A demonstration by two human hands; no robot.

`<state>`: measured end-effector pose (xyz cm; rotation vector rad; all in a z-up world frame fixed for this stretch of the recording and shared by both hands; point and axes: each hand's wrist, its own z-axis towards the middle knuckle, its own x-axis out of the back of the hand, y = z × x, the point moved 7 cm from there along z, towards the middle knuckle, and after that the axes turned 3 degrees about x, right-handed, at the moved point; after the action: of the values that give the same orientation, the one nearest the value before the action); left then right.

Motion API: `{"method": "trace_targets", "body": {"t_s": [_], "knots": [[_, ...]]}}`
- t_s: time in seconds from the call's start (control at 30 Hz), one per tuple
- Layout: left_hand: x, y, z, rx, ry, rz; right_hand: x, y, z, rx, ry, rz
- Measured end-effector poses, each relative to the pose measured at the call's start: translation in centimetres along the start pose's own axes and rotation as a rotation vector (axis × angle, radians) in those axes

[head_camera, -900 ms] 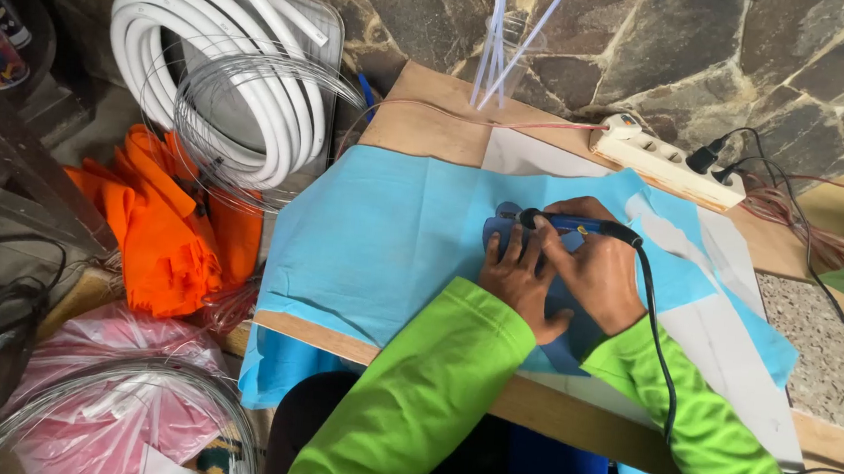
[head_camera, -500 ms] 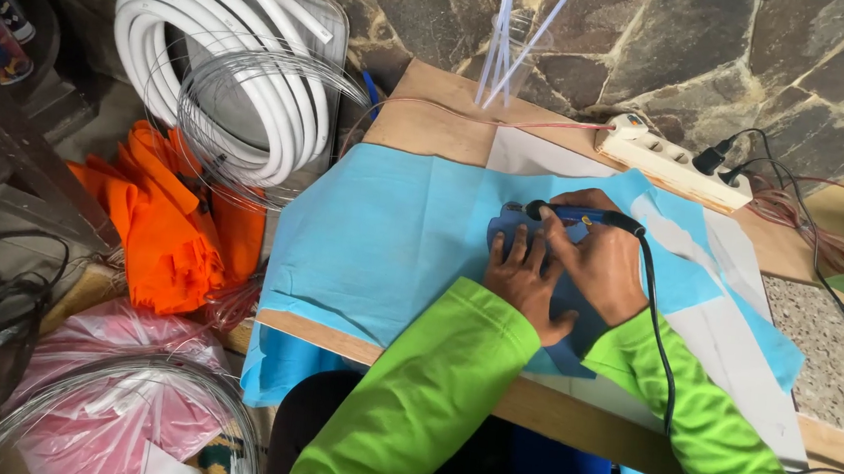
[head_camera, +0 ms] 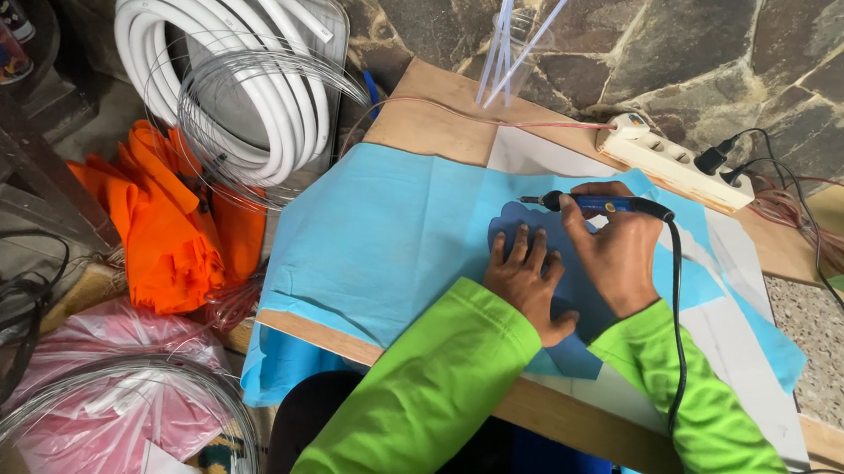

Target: Using a heat tool to cut out specific shapes from blue fabric following a template on a cutting table.

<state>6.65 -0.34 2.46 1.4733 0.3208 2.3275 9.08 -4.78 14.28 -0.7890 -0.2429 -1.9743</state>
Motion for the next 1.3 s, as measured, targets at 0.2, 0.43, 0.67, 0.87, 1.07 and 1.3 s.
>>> {"method": "trace_targets", "body": {"t_s": [0.2, 0.43, 0.67, 0.87, 1.07, 1.3], "knots": [[-0.2, 0.0, 0.0, 0.002, 0.000, 0.004, -0.4, 0.1, -0.1, 0.016, -0.017, -0.009], [-0.4, 0.0, 0.0, -0.003, 0.058, -0.011, -0.5, -0.4, -0.1, 0.017, -0.018, -0.007], [-0.4, 0.0, 0.0, -0.013, 0.080, -0.004, -0.4, -1.3, 0.1, 0.029, -0.013, -0.017], [-0.4, 0.0, -0.1, -0.018, 0.138, -0.022, -0.6, -1.3, 0.1, 0.023, -0.031, -0.020], [-0.2, 0.0, -0.1, -0.017, 0.158, -0.027, -0.5, -2.0, 0.3, 0.025, -0.036, -0.024], [0.3, 0.1, 0.0, 0.005, 0.041, -0.014, -0.5, -1.8, 0.0, 0.002, -0.066, 0.020]]}}
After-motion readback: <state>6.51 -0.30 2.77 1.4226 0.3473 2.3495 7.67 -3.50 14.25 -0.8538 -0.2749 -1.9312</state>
